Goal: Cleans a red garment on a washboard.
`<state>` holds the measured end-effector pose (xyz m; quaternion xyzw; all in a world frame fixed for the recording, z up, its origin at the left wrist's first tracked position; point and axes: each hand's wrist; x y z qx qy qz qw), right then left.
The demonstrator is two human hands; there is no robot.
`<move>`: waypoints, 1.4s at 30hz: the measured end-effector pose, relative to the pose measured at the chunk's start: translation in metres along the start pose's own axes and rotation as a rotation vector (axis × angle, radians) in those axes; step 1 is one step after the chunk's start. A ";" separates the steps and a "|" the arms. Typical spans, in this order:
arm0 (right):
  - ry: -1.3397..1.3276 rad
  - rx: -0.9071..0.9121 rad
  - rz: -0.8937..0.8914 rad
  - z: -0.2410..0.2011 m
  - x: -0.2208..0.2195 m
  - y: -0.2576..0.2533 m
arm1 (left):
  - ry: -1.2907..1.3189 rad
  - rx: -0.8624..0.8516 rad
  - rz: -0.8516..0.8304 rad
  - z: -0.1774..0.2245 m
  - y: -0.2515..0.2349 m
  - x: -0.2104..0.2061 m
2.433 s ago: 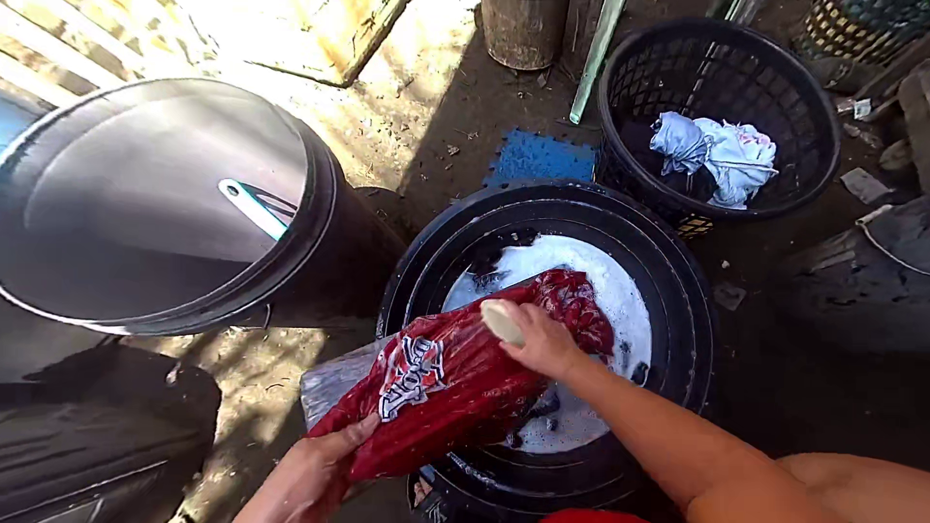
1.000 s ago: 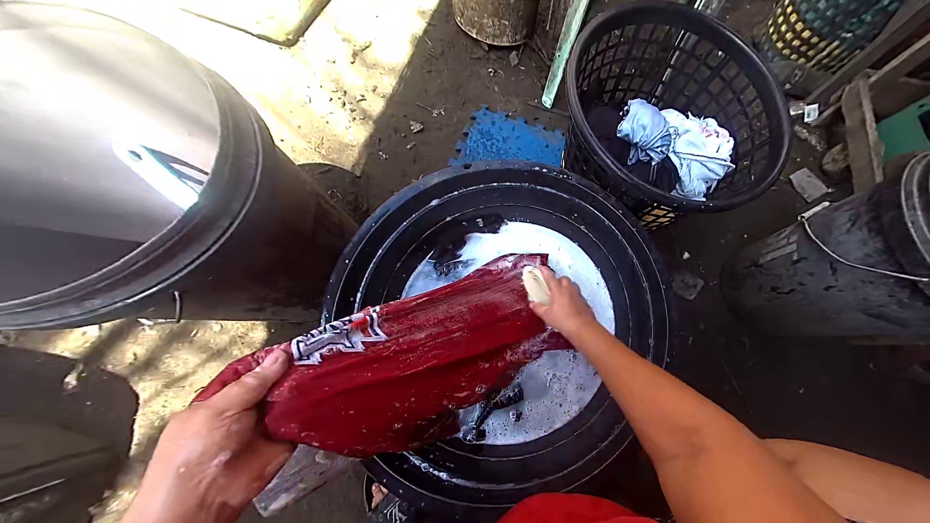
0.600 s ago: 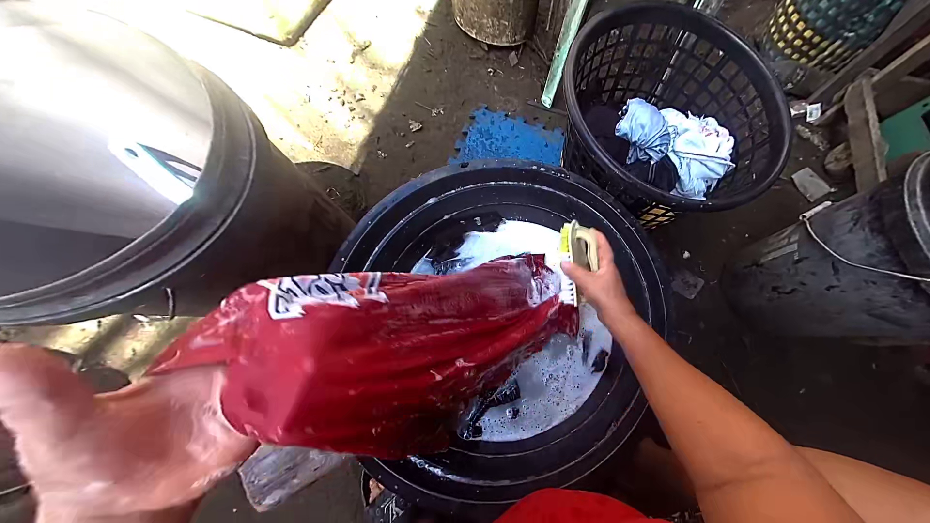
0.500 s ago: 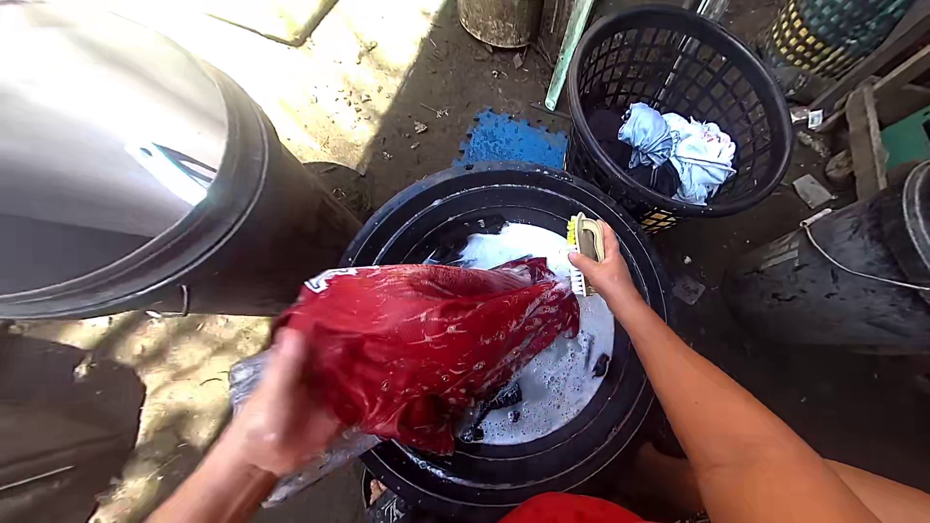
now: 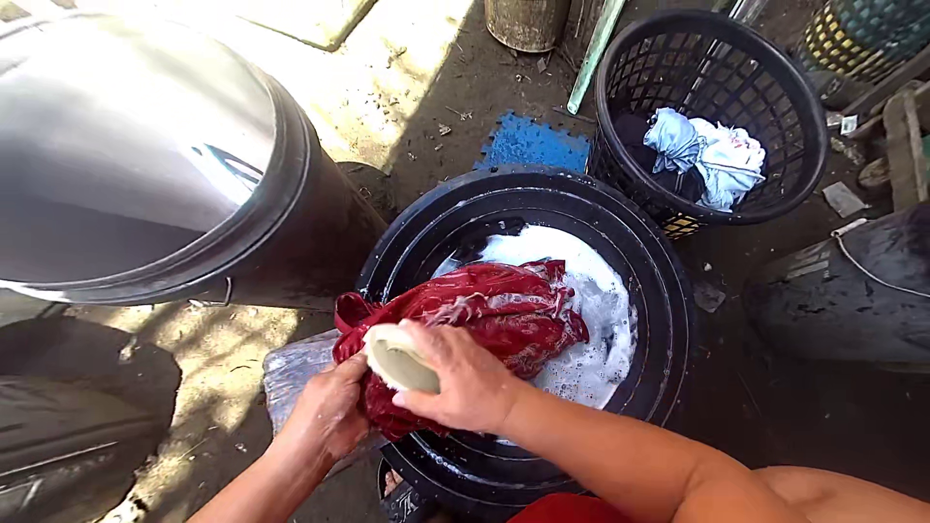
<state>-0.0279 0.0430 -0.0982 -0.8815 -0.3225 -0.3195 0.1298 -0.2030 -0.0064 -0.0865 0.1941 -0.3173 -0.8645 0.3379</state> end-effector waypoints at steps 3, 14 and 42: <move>0.183 -0.160 -0.145 0.048 -0.007 -0.005 | 0.051 -0.031 0.056 0.019 0.003 0.008; 0.125 -0.089 -0.097 0.016 -0.010 -0.001 | -0.272 0.375 -0.211 0.008 0.010 0.023; -0.853 -0.638 0.002 0.090 0.087 0.042 | -0.017 0.000 -0.989 0.040 0.028 0.005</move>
Point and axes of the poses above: each hand's wrist, its own y-axis away from the middle knuckle, its own x-axis out of the back of the hand, z = x × y, and after that the axes turned 9 degrees about y, right-handed
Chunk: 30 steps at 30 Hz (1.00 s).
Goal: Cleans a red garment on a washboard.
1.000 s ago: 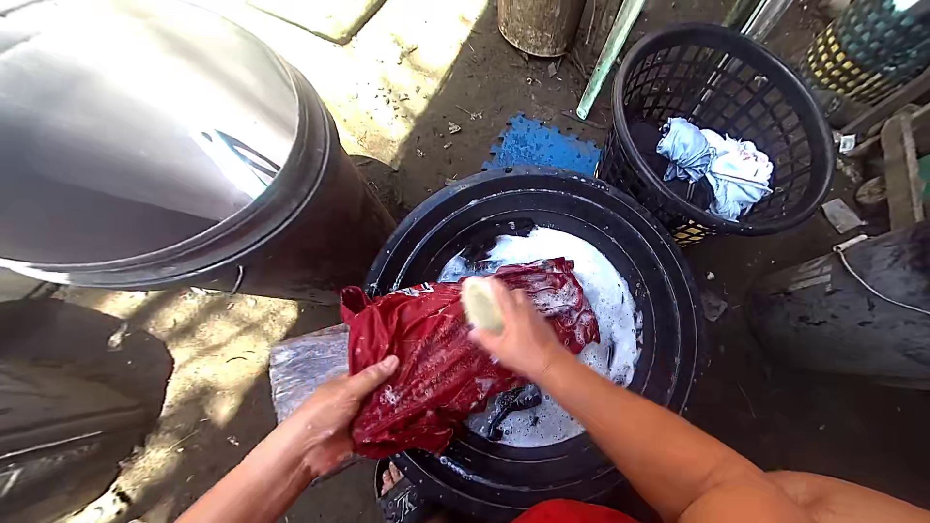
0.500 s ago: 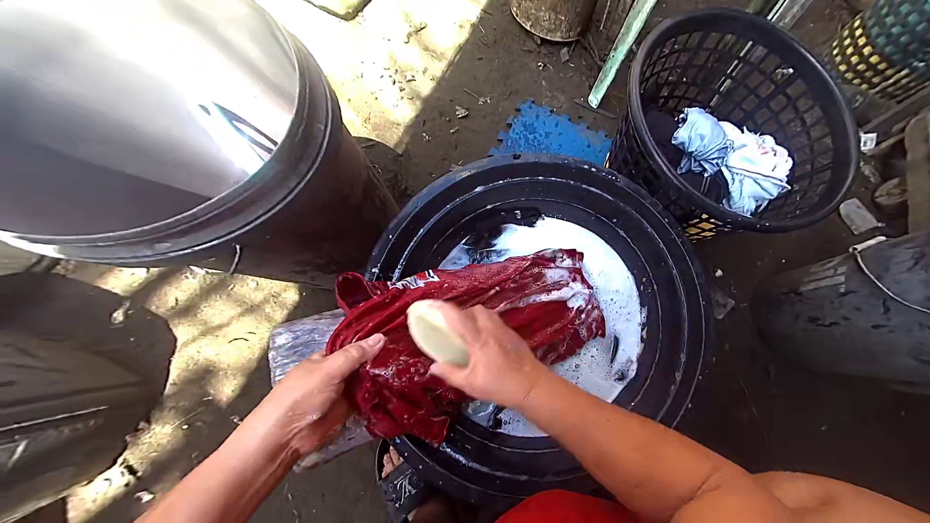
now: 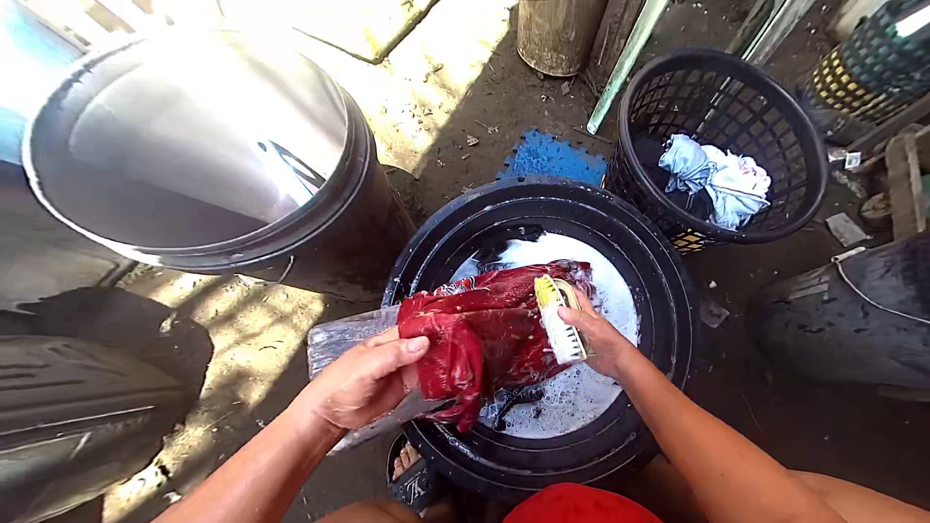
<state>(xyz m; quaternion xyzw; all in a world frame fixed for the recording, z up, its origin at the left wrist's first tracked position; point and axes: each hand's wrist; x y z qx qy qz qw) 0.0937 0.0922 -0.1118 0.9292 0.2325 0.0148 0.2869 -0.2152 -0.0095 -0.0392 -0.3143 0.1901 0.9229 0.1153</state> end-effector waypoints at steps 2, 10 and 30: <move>-0.150 -0.031 -0.123 0.006 0.004 0.029 | -0.033 -0.038 -0.089 0.009 -0.004 -0.020; -0.607 0.203 -0.217 -0.029 0.015 0.104 | -0.054 -0.143 -0.492 0.059 0.001 -0.136; -0.099 0.524 0.178 -0.114 0.030 0.061 | -0.323 0.025 0.290 0.058 0.033 -0.068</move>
Point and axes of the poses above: each hand's wrist, its own y-axis away from the middle knuckle, its own x-axis out of the back of the hand, z = x × y, and after that the axes turned 9 degrees about y, right-handed
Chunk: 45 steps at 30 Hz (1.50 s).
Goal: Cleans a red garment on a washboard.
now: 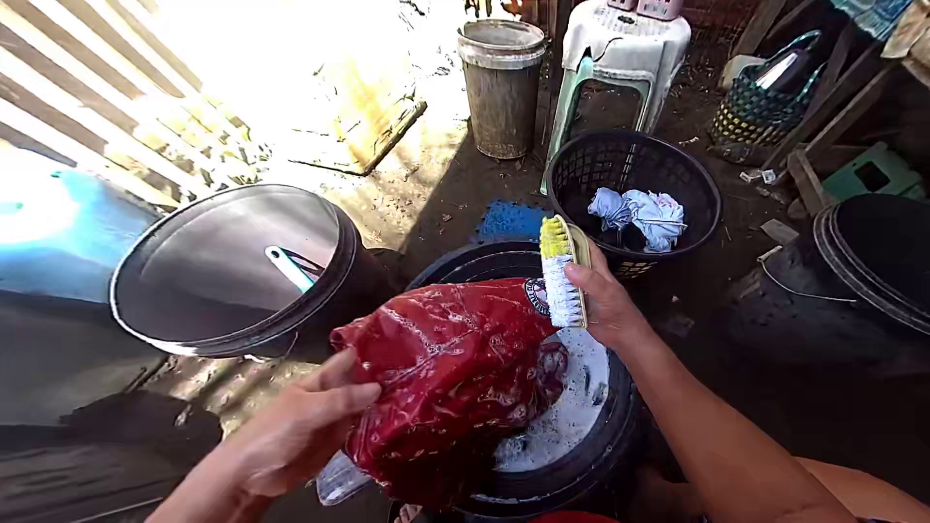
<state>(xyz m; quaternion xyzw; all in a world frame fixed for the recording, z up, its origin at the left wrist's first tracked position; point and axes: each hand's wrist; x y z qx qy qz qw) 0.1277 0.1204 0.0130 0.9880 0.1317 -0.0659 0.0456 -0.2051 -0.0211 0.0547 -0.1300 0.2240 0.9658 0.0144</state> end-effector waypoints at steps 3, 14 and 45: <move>0.404 -0.288 0.067 0.068 0.016 -0.044 | -0.196 0.435 0.121 -0.074 -0.047 0.023; 1.007 -0.318 0.000 0.188 0.010 -0.045 | -0.175 0.667 0.173 -0.116 -0.060 0.053; 1.116 -0.056 -0.425 0.147 -0.146 0.003 | -0.407 0.711 0.148 -0.111 -0.057 0.060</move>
Point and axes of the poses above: each hand's wrist, its own y-axis away from the middle knuckle, its own x-axis out of the back of the hand, z = x × y, and after that the axes turned 9 degrees about y, right-handed
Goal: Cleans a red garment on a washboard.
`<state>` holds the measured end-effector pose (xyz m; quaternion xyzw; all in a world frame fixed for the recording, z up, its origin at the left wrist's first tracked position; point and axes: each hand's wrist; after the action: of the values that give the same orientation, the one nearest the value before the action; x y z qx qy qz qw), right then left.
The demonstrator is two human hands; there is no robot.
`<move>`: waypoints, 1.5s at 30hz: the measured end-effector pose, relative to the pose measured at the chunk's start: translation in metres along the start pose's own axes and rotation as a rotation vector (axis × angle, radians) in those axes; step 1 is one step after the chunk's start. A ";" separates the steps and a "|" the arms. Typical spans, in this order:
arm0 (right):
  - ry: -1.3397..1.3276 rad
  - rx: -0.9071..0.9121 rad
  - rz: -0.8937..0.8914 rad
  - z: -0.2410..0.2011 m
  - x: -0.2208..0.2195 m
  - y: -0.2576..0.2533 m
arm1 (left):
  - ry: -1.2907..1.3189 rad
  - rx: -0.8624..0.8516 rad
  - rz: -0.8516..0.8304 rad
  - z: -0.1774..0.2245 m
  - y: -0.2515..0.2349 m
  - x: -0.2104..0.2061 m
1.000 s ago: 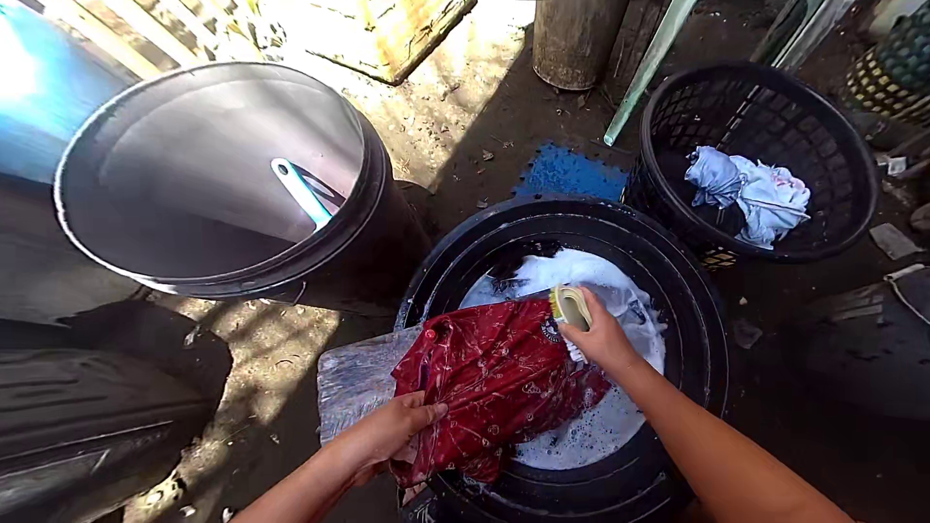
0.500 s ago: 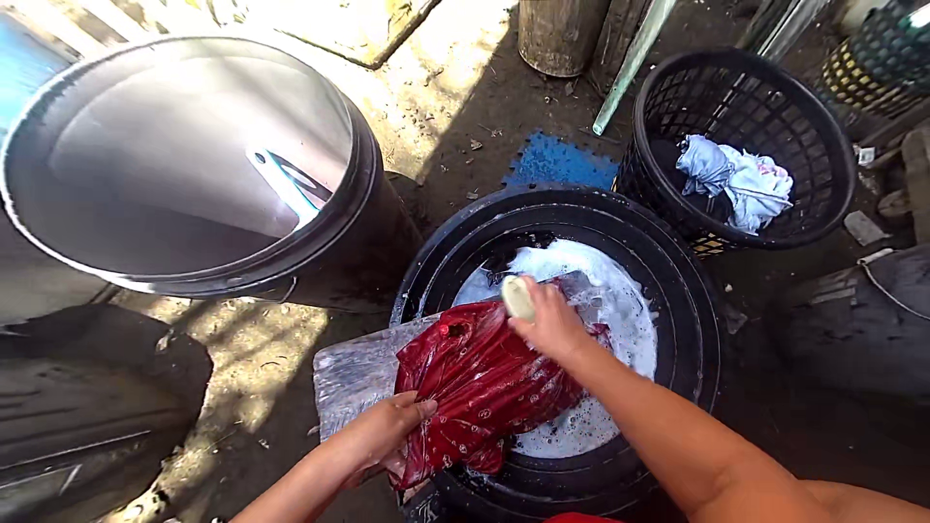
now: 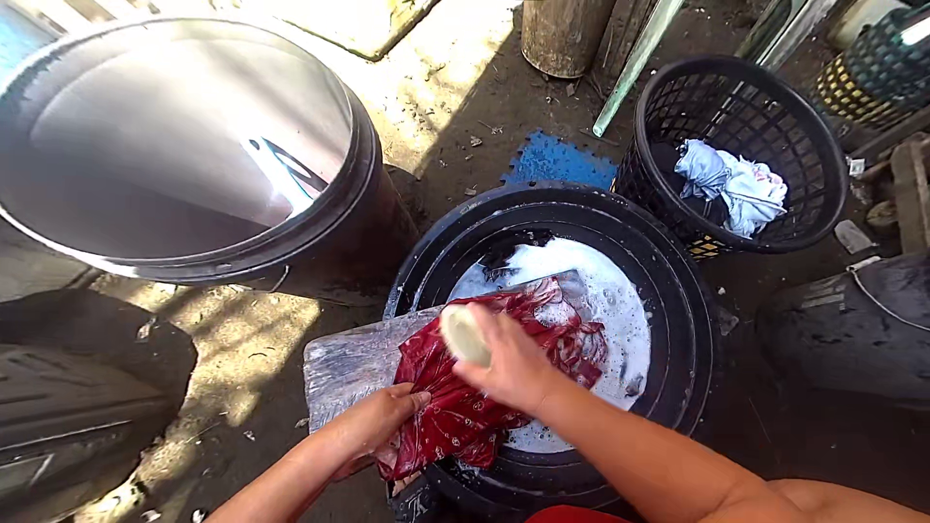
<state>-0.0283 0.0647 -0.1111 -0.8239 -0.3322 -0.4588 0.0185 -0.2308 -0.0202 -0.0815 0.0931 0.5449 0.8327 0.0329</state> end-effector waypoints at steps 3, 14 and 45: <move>0.014 0.194 -0.103 -0.008 -0.023 0.018 | -0.016 -0.001 -0.001 -0.002 0.003 -0.001; 0.072 0.087 -0.049 0.002 -0.008 0.014 | -0.027 0.050 0.015 0.007 0.002 -0.004; -0.945 -0.600 0.152 0.133 -0.042 0.076 | 0.764 -0.522 -0.240 0.039 0.037 -0.010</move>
<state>0.0986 0.0276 -0.1990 -0.9306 -0.0990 -0.1119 -0.3342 -0.2120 -0.0018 -0.0333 -0.2948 0.2974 0.9067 -0.0516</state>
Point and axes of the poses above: each hand's wrist, its own y-axis away from the middle knuckle, its own x-axis out of the back of the hand, z = x × y, and after that the axes turned 9 degrees about y, right-handed
